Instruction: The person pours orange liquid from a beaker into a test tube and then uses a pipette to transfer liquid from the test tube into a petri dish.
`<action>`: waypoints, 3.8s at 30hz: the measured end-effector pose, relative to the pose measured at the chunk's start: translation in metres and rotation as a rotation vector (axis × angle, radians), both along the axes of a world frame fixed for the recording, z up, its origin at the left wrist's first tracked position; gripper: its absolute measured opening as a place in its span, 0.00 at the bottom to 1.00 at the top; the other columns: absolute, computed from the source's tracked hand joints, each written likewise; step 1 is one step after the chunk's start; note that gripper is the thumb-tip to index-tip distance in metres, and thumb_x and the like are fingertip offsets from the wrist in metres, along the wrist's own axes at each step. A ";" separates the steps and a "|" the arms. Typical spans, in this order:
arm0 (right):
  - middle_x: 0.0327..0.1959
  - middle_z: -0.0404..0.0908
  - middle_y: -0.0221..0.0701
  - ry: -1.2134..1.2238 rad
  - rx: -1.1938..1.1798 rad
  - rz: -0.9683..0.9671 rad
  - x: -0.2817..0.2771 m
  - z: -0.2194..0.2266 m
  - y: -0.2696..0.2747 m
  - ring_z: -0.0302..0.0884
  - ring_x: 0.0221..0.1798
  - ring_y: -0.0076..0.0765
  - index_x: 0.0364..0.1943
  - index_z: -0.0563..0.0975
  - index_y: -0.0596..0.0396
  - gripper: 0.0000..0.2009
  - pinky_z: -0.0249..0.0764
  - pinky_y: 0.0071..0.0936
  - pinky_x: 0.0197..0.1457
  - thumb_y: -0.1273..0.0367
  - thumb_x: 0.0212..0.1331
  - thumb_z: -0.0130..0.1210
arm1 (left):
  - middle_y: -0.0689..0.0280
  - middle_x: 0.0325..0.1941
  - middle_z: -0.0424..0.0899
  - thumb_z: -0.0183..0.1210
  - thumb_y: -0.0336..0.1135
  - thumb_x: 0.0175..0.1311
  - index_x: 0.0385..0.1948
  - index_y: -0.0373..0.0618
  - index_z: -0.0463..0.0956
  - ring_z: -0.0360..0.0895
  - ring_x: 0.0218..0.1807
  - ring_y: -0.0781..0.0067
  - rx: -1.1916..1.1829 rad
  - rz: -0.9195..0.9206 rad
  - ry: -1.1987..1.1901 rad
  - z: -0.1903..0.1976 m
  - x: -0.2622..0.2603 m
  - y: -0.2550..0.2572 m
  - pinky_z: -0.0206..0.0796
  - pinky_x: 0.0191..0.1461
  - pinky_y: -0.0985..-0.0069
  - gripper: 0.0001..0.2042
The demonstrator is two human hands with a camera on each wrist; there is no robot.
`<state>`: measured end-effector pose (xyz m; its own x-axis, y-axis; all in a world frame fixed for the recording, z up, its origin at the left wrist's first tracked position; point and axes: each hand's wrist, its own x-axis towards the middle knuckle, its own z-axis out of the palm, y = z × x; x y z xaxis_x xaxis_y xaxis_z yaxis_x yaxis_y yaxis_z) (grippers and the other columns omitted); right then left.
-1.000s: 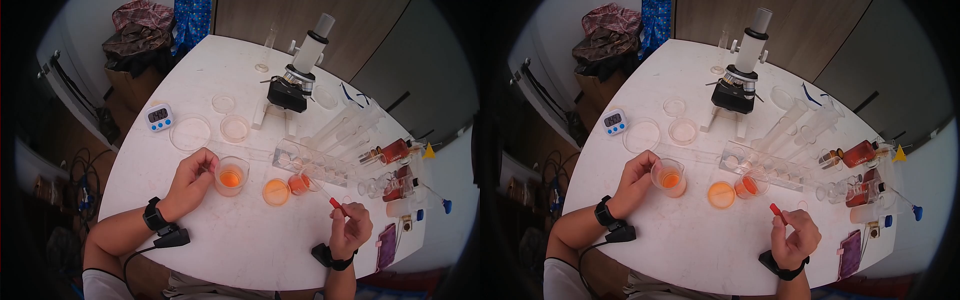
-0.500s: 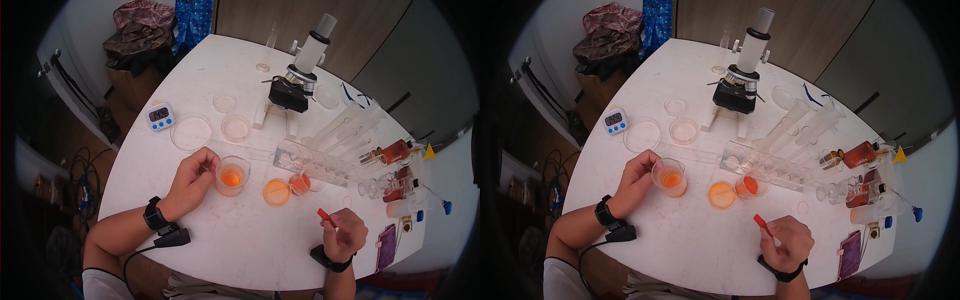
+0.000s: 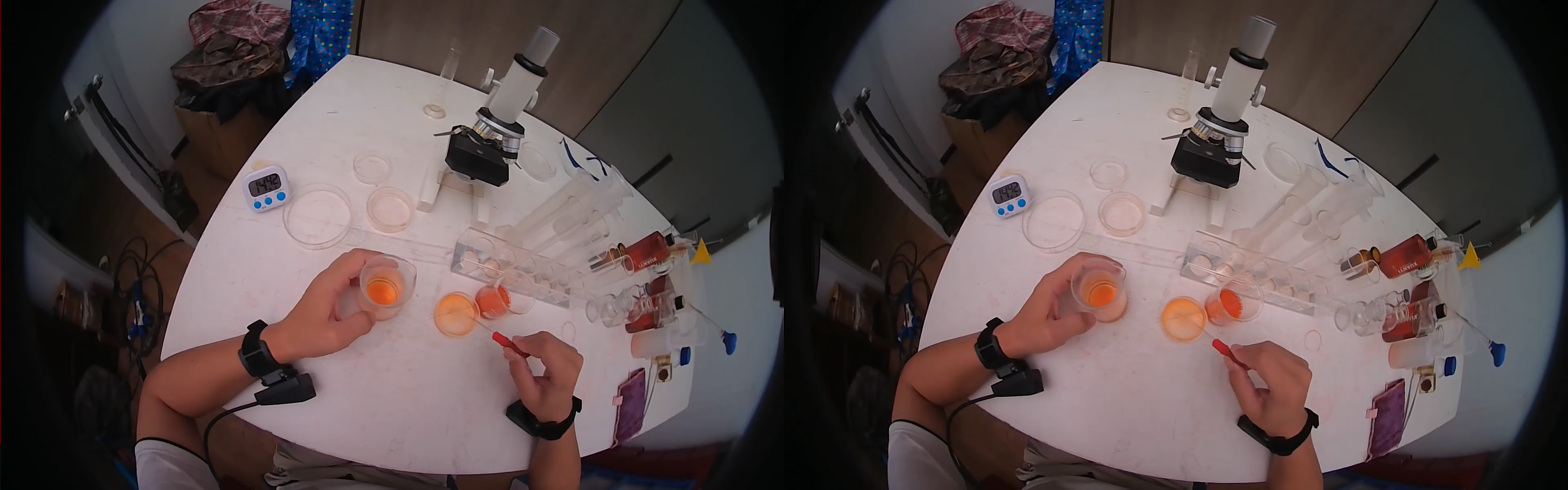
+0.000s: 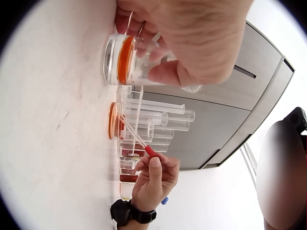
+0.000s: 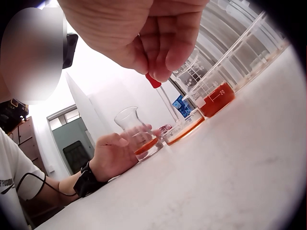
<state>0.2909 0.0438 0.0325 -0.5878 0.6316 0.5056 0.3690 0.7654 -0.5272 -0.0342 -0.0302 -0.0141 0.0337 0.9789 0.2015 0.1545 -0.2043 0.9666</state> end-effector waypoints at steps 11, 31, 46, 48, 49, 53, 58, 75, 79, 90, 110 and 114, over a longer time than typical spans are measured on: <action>0.31 0.87 0.41 -0.015 -0.085 -0.002 -0.003 0.000 0.001 0.89 0.31 0.38 0.39 0.83 0.67 0.09 0.82 0.26 0.37 0.82 0.54 0.70 | 0.58 0.65 0.77 0.68 0.30 0.63 0.65 0.41 0.71 0.75 0.67 0.63 0.018 0.012 0.179 -0.001 0.003 -0.001 0.63 0.74 0.67 0.28; 0.29 0.89 0.37 -0.047 -0.205 -0.085 0.002 -0.006 0.003 0.88 0.29 0.31 0.38 0.83 0.64 0.10 0.82 0.23 0.36 0.78 0.54 0.73 | 0.57 0.62 0.80 0.71 0.31 0.62 0.62 0.43 0.74 0.78 0.63 0.59 0.069 0.051 0.264 -0.002 0.001 -0.003 0.67 0.70 0.65 0.26; 0.24 0.85 0.35 -0.057 -0.087 -0.081 0.001 0.001 -0.003 0.84 0.24 0.35 0.30 0.84 0.61 0.04 0.76 0.26 0.30 0.77 0.54 0.70 | 0.55 0.60 0.81 0.70 0.31 0.62 0.62 0.43 0.74 0.78 0.62 0.54 0.098 0.040 0.236 0.004 0.003 -0.002 0.68 0.68 0.65 0.26; 0.24 0.85 0.36 -0.059 -0.068 -0.061 0.000 0.003 -0.004 0.84 0.24 0.35 0.30 0.84 0.61 0.04 0.76 0.26 0.30 0.77 0.53 0.70 | 0.55 0.60 0.81 0.70 0.31 0.62 0.62 0.43 0.74 0.78 0.61 0.54 0.089 0.046 0.245 0.004 0.003 -0.002 0.69 0.67 0.65 0.26; 0.24 0.85 0.36 -0.059 -0.050 -0.049 0.001 0.004 -0.005 0.84 0.24 0.35 0.30 0.84 0.61 0.05 0.76 0.26 0.30 0.78 0.53 0.70 | 0.55 0.59 0.81 0.70 0.31 0.61 0.62 0.43 0.74 0.78 0.61 0.54 0.081 0.044 0.256 0.004 0.003 -0.002 0.69 0.67 0.65 0.26; 0.23 0.84 0.37 -0.037 0.007 0.018 -0.002 0.005 0.000 0.83 0.21 0.36 0.31 0.83 0.61 0.06 0.75 0.25 0.27 0.79 0.53 0.71 | 0.58 0.62 0.80 0.71 0.30 0.62 0.62 0.41 0.74 0.78 0.64 0.61 0.047 0.027 0.262 0.006 0.004 -0.001 0.66 0.71 0.67 0.25; 0.24 0.85 0.37 -0.059 -0.016 0.030 -0.004 0.005 0.004 0.83 0.21 0.35 0.32 0.83 0.61 0.06 0.75 0.25 0.27 0.79 0.55 0.71 | 0.57 0.61 0.81 0.70 0.30 0.61 0.62 0.42 0.74 0.78 0.63 0.56 0.080 0.040 0.237 0.004 0.005 0.000 0.68 0.69 0.66 0.26; 0.27 0.86 0.37 -0.082 -0.131 0.028 -0.005 0.000 0.002 0.86 0.26 0.34 0.36 0.84 0.63 0.08 0.78 0.24 0.31 0.78 0.54 0.73 | 0.56 0.61 0.81 0.70 0.30 0.61 0.61 0.42 0.75 0.79 0.63 0.56 0.039 0.036 0.243 0.006 0.005 0.000 0.68 0.69 0.66 0.25; 0.27 0.86 0.36 -0.068 -0.121 0.039 -0.005 0.002 0.000 0.87 0.27 0.33 0.38 0.83 0.62 0.11 0.79 0.24 0.31 0.78 0.53 0.74 | 0.56 0.61 0.81 0.70 0.30 0.61 0.62 0.43 0.75 0.79 0.62 0.56 0.025 0.035 0.236 0.006 0.005 -0.001 0.68 0.68 0.66 0.26; 0.30 0.88 0.40 0.147 -0.057 -0.033 0.003 -0.003 -0.006 0.88 0.29 0.34 0.40 0.82 0.65 0.12 0.81 0.23 0.34 0.81 0.50 0.72 | 0.56 0.58 0.81 0.70 0.31 0.61 0.63 0.44 0.75 0.79 0.60 0.58 0.017 0.037 0.187 0.001 0.005 -0.001 0.68 0.67 0.66 0.26; 0.34 0.84 0.37 0.452 -0.073 -0.286 0.025 -0.019 -0.002 0.83 0.31 0.28 0.46 0.78 0.66 0.12 0.75 0.22 0.41 0.81 0.59 0.66 | 0.57 0.59 0.81 0.70 0.31 0.61 0.63 0.44 0.75 0.79 0.61 0.58 0.014 0.032 0.208 0.002 0.005 -0.001 0.68 0.67 0.66 0.27; 0.31 0.85 0.37 0.418 -0.057 -0.267 0.023 -0.017 -0.002 0.83 0.30 0.29 0.44 0.79 0.66 0.10 0.75 0.22 0.40 0.83 0.59 0.65 | 0.57 0.59 0.81 0.70 0.31 0.61 0.63 0.44 0.75 0.79 0.61 0.58 0.013 0.031 0.201 0.002 0.005 -0.001 0.68 0.67 0.66 0.26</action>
<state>0.3134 0.0418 0.0153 -0.1563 0.7657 0.6239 0.2967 0.6389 -0.7098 -0.0290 -0.0312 -0.0121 0.0442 0.9775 0.2062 0.3502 -0.2085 0.9132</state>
